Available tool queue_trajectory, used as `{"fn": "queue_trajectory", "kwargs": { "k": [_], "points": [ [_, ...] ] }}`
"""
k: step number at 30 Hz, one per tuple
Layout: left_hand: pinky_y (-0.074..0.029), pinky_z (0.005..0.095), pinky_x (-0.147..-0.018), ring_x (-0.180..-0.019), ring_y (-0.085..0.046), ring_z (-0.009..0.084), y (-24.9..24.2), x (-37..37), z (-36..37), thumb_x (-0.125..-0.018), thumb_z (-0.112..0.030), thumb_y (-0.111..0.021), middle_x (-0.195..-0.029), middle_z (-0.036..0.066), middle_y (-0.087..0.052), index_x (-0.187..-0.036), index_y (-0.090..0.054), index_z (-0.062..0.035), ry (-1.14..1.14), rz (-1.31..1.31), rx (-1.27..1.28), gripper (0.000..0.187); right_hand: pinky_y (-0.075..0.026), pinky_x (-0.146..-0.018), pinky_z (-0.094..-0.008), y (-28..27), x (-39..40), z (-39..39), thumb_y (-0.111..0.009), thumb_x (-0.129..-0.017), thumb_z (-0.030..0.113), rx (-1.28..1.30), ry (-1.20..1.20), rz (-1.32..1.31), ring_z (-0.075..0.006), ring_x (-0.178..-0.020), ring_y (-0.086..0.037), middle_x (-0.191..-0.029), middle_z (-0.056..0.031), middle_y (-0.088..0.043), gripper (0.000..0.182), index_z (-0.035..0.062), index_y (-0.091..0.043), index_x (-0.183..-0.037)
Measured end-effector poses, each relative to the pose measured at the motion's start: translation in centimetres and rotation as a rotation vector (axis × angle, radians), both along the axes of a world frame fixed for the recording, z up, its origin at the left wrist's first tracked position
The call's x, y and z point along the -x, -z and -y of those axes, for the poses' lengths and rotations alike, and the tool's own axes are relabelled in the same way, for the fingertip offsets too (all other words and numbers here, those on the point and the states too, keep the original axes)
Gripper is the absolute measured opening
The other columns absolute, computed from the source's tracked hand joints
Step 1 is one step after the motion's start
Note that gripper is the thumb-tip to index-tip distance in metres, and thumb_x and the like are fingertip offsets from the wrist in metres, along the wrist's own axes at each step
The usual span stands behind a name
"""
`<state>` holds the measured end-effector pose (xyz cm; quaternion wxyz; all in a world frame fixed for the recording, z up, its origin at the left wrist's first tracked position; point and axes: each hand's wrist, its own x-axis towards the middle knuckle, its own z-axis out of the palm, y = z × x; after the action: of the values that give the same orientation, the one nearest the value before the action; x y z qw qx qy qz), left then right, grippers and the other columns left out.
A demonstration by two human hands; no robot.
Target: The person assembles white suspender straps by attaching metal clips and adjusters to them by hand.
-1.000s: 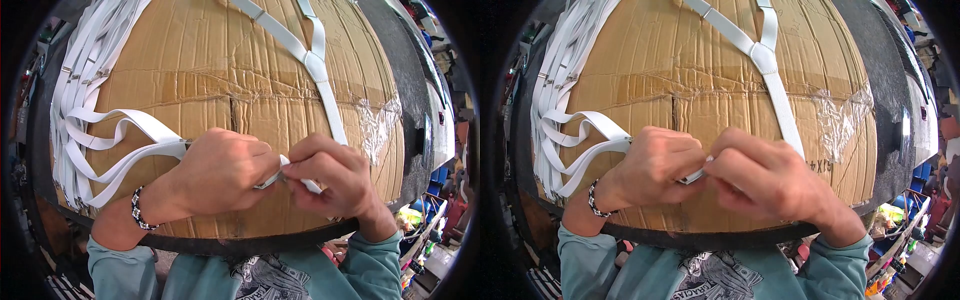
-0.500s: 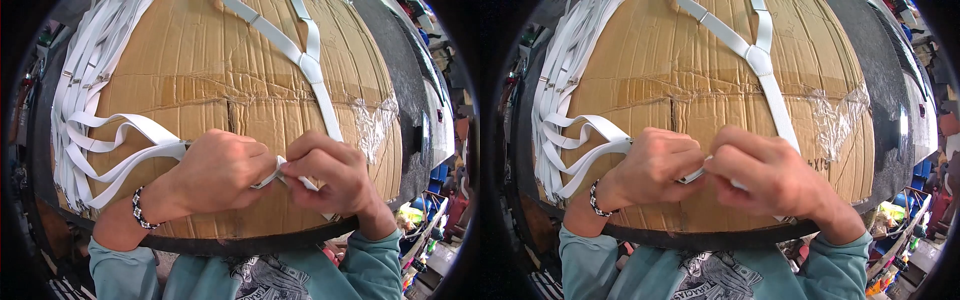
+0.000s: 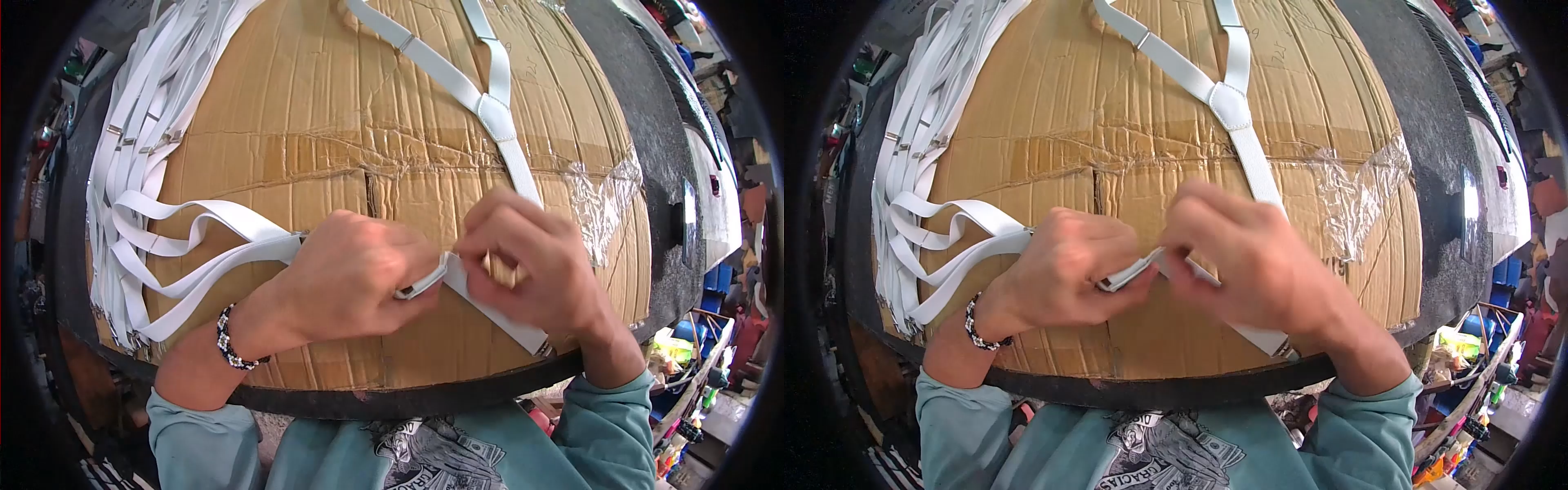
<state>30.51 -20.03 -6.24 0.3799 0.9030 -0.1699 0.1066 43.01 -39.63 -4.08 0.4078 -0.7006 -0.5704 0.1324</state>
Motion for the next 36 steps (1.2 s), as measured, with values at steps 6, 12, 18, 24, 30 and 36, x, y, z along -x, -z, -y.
{"fn": "queue_trajectory", "kwargs": {
  "k": [6, 12, 18, 24, 30, 36],
  "points": [
    [-0.034, 0.0406, -0.048, -0.05, -0.047, 0.0284, -0.8, -0.4, -0.2, -0.082, -0.009, -0.083, -0.06, 0.008, -0.046, -0.065, -0.051, -0.0056, -0.036, 0.023, 0.111, 0.037, -0.046, -0.055, -0.0285, -1.8, -1.1, 0.6, -0.071, -0.088, -0.003, 0.015, 0.157, -0.07, -0.014, -0.066, -0.061, -0.086, -0.0065, -0.063, 0.013, 0.0019, -0.064, -0.098],
    [-0.034, 0.0386, -0.047, -0.05, -0.048, 0.0242, -1.0, -0.3, -0.5, -0.08, -0.008, -0.087, -0.06, 0.006, -0.048, -0.067, -0.056, -0.0053, -0.013, 0.051, 0.143, 0.034, -0.047, -0.059, -0.0197, -2.0, -1.5, 1.7, -0.059, -0.103, 0.005, -0.086, 0.298, -0.4, -0.0047, -0.075, -0.062, -0.105, -0.0108, -0.069, 0.014, 0.0013, -0.055, -0.116],
    [-0.035, 0.0358, -0.047, -0.052, -0.05, 0.0208, -1.3, -0.3, -0.7, -0.077, -0.008, -0.09, -0.063, 0.006, -0.051, -0.076, -0.065, -0.0049, -0.006, 0.129, 0.099, 0.025, -0.036, -0.041, -0.0162, -3.2, -0.8, 1.9, -0.052, -0.108, 0.013, -0.127, 0.289, -0.612, -0.0064, -0.052, -0.06, -0.108, -0.0202, -0.073, 0.015, 0.0026, -0.047, -0.118],
    [-0.035, 0.0362, -0.047, -0.053, -0.05, 0.022, -1.2, -0.4, -0.5, -0.078, -0.01, -0.089, -0.065, 0.007, -0.052, -0.078, -0.065, -0.004, -0.034, 0.196, 0.019, 0.025, -0.048, -0.044, -0.0182, -3.5, 0.9, 1.7, -0.05, -0.108, 0.008, -0.014, 0.179, -0.723, -0.0123, -0.067, -0.072, -0.118, -0.0233, -0.071, 0.015, 0.0023, -0.043, -0.121],
    [-0.038, 0.0369, -0.049, -0.055, -0.052, 0.0238, -1.4, -0.2, -0.1, -0.079, -0.015, -0.089, -0.067, 0.007, -0.053, -0.081, -0.066, -0.0029, -0.081, 0.143, 0.006, 0.026, -0.052, -0.062, -0.0214, -1.7, 1.6, 1.3, -0.049, -0.11, 0.009, 0.158, 0.067, -0.677, -0.0078, -0.085, -0.063, -0.104, -0.0089, -0.064, 0.015, 0.0022, -0.044, -0.123],
    [-0.05, 0.032, -0.059, -0.071, -0.064, 0.0221, -1.6, 0.1, 0.1, -0.078, -0.02, -0.09, -0.09, 0.011, -0.066, -0.115, -0.065, -0.0017, -0.086, 0.051, 0.162, 0.048, -0.047, -0.072, -0.0306, -1.7, 1.8, 0.8, -0.053, -0.109, 0.009, 0.175, 0.166, -0.791, -0.0114, -0.082, -0.057, -0.092, -0.0082, -0.064, 0.015, 0.0028, -0.047, -0.121]
  ]
}}
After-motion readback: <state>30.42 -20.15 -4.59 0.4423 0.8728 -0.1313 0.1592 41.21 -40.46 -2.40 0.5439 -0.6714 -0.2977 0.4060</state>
